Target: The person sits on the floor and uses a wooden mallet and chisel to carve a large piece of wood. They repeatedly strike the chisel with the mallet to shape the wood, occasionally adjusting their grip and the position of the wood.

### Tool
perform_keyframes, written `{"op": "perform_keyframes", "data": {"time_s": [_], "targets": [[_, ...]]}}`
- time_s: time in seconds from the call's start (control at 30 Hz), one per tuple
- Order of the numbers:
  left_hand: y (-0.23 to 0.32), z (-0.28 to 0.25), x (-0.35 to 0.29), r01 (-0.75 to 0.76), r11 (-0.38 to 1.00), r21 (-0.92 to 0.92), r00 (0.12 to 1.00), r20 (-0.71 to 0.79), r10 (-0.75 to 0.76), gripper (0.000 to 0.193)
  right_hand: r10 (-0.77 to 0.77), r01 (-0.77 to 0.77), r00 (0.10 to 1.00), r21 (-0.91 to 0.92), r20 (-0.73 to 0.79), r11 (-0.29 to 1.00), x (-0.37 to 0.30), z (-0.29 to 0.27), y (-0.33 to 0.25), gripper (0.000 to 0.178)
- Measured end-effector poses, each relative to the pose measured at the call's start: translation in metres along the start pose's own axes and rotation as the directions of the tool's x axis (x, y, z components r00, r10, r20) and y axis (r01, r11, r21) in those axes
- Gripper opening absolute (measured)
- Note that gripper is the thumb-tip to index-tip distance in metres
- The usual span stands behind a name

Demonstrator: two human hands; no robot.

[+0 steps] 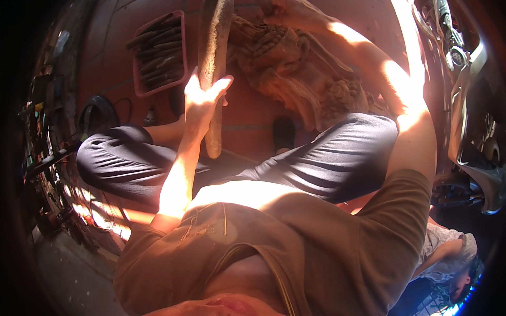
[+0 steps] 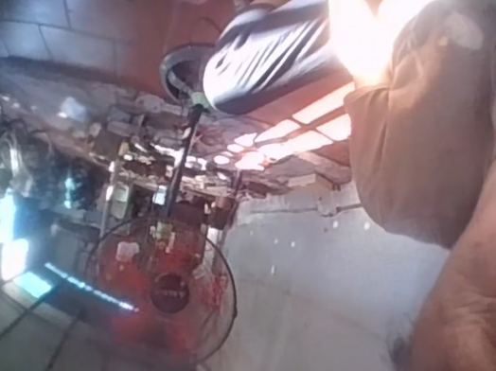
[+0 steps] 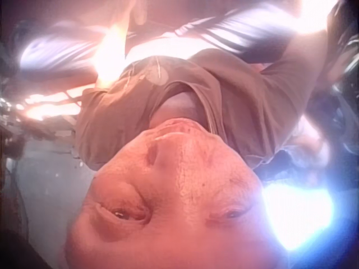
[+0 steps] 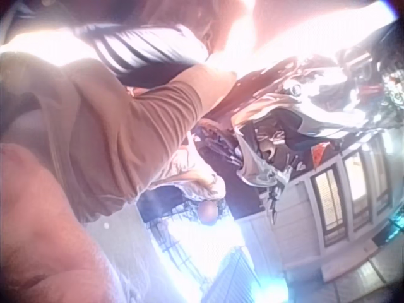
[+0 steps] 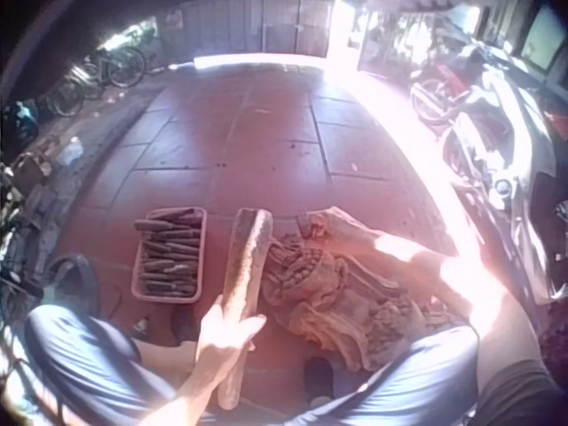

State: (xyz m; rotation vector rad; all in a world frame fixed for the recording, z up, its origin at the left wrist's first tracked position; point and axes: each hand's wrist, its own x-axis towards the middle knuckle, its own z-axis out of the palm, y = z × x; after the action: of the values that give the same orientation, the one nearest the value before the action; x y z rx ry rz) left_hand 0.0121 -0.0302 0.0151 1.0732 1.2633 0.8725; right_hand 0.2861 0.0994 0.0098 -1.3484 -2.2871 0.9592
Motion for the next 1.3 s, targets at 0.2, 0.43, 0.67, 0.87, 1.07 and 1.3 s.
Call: {"op": "perform_keyframes", "data": {"time_s": [0.2,0.43,0.67,0.87,1.07,1.3], "targets": [[-0.007,-0.002,0.001,0.001,1.0,0.001,1.0,-0.013,-0.001,0.04,0.015,-0.016,1.0,0.078,0.016,0.997,0.002,0.006,-0.005,0.019],[-0.007,-0.002,0.003,-0.003,1.0,0.003,1.0,0.006,0.002,0.04,-0.029,0.025,0.999,0.099,0.038,0.995,0.006,0.011,0.004,0.015],[-0.005,0.0,0.0,-0.011,1.0,0.001,1.0,0.009,0.011,0.037,0.031,-0.035,0.987,0.026,0.159,0.999,0.006,0.003,-0.005,0.01],[-0.007,-0.001,0.002,-0.013,1.0,-0.009,1.0,0.012,0.013,0.034,0.003,-0.021,0.989,0.118,0.147,0.993,0.002,0.006,-0.011,0.009],[-0.005,-0.001,0.001,-0.008,1.0,-0.007,1.0,0.016,0.008,0.033,0.038,-0.055,0.974,0.067,0.225,0.996,0.004,0.002,-0.013,0.011],[-0.008,-0.001,0.003,-0.008,1.0,-0.002,0.999,0.049,0.008,0.042,-0.065,0.05,0.977,0.075,0.205,0.996,0.002,0.0,-0.008,0.006]]}}
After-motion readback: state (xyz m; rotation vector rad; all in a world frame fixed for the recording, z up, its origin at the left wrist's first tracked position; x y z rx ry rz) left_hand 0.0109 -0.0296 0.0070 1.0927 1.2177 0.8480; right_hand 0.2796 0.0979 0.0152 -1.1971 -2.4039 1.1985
